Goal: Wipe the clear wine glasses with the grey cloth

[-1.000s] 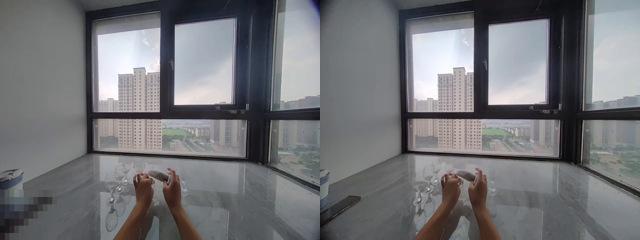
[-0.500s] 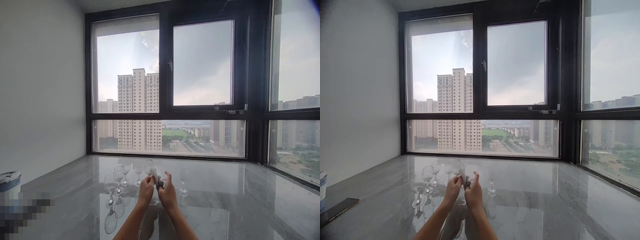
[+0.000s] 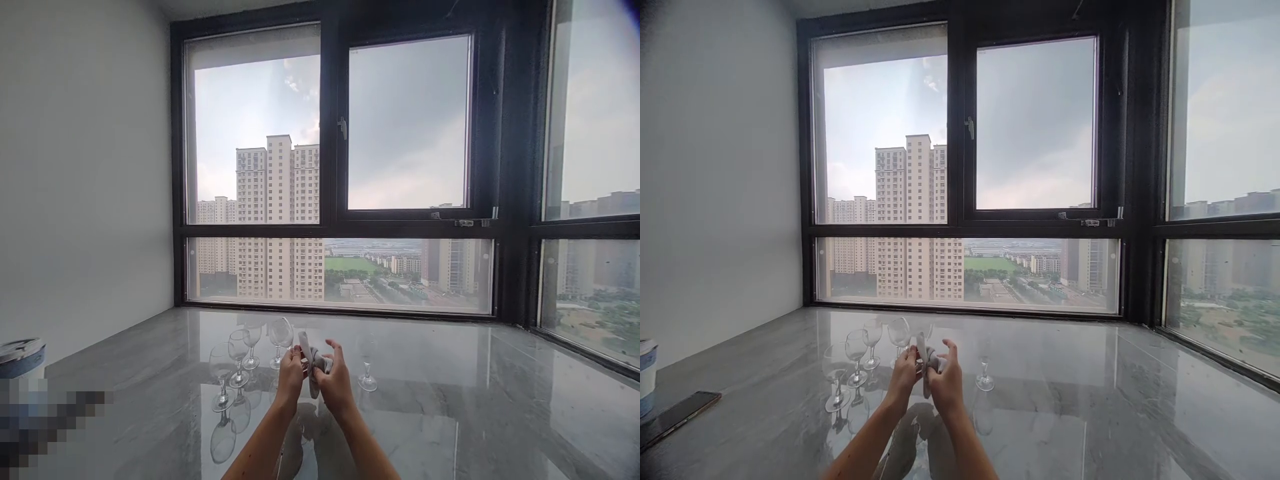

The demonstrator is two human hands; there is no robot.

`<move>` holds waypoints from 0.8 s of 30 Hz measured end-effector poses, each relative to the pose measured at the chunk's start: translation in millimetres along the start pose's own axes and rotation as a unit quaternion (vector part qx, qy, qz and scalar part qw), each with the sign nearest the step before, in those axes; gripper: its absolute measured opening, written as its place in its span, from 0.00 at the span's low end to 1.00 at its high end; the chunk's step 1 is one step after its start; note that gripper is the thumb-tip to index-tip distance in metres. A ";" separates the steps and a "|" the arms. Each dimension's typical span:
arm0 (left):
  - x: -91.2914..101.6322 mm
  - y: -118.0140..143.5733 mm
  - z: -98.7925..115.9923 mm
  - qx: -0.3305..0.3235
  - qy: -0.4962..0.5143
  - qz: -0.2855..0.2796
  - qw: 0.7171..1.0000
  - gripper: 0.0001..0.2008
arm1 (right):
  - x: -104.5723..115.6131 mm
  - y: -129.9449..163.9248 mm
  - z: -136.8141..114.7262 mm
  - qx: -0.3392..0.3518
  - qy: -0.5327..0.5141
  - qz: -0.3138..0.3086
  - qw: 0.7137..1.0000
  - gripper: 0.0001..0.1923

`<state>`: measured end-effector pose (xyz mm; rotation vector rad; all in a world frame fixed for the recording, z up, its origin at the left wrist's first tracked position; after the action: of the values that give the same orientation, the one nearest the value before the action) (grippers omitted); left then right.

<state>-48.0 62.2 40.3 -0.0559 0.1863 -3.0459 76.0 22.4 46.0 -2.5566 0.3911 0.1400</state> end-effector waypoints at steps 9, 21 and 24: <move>-9.6 13.4 5.4 -0.126 -0.310 -0.054 0.941 0.11 | 4.3 2.4 -26.2 0.066 0.024 0.029 0.997 0.28; -1.4 9.1 -1.5 -0.122 -0.467 -0.027 0.875 0.14 | 32.0 -1.6 -37.0 0.101 0.080 0.188 0.974 0.23; 2.2 10.2 -3.6 -0.101 -0.495 -0.020 0.863 0.16 | 33.0 -0.6 -42.3 0.115 0.064 0.193 0.972 0.23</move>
<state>-49.4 52.3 35.6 -1.5715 0.3992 -2.5808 108.5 -7.8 76.2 -2.2413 0.8993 0.0659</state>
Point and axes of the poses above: each hand's wrist, its own y-axis away from the middle knuckle, its own x-axis out of the back of the hand, z = x × y, the point moved 5 cm from there along -y, towards the middle knuckle, and after that the axes turned 12 degrees about -y, right-handed, at the moved point
